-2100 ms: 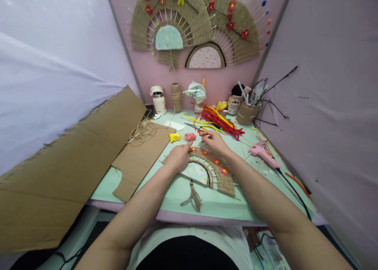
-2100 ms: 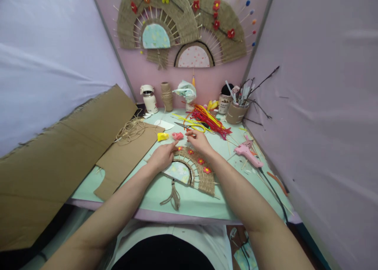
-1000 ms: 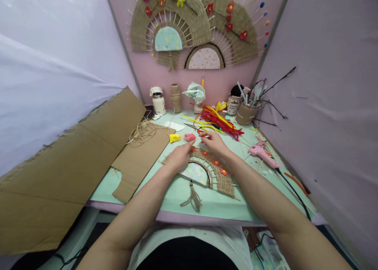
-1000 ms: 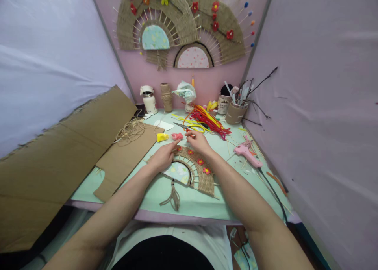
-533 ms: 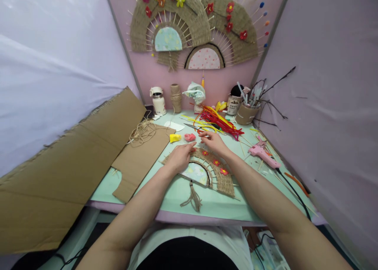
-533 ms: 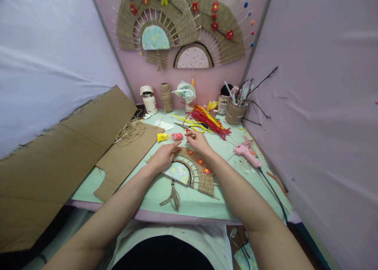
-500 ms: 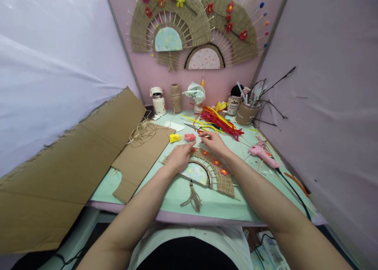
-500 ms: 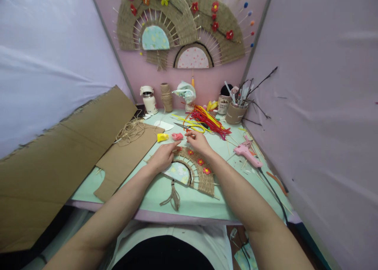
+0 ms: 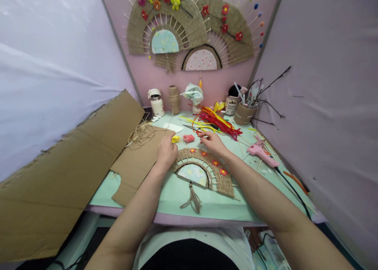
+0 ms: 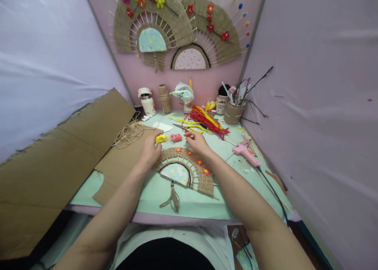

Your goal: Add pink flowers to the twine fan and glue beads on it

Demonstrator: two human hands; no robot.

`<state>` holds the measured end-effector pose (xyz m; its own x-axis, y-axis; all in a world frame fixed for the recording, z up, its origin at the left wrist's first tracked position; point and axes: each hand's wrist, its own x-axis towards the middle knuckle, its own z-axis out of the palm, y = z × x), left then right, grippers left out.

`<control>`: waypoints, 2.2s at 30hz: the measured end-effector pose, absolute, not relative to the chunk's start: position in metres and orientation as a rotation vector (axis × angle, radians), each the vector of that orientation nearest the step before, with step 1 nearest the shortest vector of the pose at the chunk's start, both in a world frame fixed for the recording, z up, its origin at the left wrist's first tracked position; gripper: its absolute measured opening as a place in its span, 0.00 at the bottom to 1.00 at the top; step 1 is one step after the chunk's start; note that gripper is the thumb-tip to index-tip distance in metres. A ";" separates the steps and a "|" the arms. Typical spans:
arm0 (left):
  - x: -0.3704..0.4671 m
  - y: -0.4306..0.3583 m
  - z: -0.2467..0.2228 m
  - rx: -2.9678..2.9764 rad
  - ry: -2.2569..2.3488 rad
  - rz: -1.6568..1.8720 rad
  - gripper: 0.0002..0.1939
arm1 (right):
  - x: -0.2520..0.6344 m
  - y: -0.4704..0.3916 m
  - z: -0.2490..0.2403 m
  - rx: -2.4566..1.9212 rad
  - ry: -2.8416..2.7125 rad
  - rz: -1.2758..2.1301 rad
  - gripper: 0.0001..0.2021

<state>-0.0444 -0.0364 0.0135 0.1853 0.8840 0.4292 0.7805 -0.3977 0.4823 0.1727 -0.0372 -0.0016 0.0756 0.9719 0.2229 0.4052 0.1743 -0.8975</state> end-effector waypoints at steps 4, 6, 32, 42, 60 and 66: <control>-0.052 -0.031 0.024 2.307 1.848 0.699 0.29 | 0.174 -0.035 -0.004 -1.404 -1.501 0.712 0.10; -0.054 -0.027 0.030 2.329 1.890 0.546 0.30 | 0.175 -0.034 -0.004 -1.410 -1.506 0.689 0.10; -0.058 0.035 -0.001 2.254 2.011 0.712 0.19 | 0.175 -0.034 -0.007 -1.443 -1.640 0.514 0.11; -0.024 0.001 0.007 2.517 1.749 0.659 0.26 | 0.176 -0.036 -0.002 -1.414 -1.624 0.488 0.10; -0.010 -0.014 0.013 2.355 1.182 1.067 0.15 | 0.192 -0.040 0.024 -1.393 -1.431 0.702 0.10; -0.009 -0.023 0.018 2.229 1.071 0.982 0.20 | 0.177 -0.054 0.039 -1.236 -1.457 1.000 0.09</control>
